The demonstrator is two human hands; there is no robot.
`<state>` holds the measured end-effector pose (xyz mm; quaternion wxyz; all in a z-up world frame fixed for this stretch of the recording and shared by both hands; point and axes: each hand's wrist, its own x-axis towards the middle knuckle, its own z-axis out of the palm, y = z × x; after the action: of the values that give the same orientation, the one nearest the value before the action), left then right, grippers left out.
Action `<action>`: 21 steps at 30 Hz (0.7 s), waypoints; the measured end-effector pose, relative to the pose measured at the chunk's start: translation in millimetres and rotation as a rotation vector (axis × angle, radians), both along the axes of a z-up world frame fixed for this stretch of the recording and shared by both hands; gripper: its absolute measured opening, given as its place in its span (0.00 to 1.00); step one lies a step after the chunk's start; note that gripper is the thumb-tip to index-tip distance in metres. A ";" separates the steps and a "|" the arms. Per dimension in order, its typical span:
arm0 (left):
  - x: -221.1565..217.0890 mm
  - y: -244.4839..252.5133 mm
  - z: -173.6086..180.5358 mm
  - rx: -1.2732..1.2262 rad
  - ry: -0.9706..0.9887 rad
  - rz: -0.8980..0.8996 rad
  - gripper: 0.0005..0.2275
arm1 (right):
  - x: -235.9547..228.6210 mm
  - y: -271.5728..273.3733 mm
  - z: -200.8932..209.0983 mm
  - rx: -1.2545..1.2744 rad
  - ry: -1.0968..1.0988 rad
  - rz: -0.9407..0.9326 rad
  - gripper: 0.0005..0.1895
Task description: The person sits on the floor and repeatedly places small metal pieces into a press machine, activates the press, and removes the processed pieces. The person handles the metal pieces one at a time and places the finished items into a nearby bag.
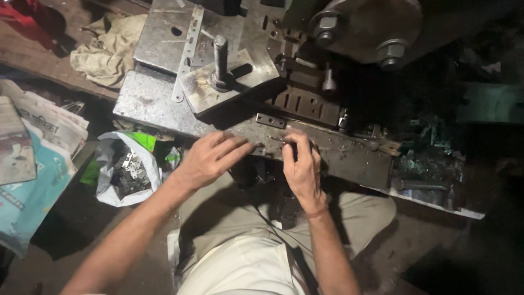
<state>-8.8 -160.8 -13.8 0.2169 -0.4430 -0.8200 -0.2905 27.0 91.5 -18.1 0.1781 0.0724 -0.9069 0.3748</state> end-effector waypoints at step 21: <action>-18.4 61.9 13.8 -0.173 -0.042 0.198 0.11 | -1.6 -2.3 -13.6 -0.292 -0.036 -0.073 0.05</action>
<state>-27.2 -99.0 0.0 0.1886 -0.3706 -0.8860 -0.2051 25.4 89.2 -31.6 0.1841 0.0058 -0.8480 0.4970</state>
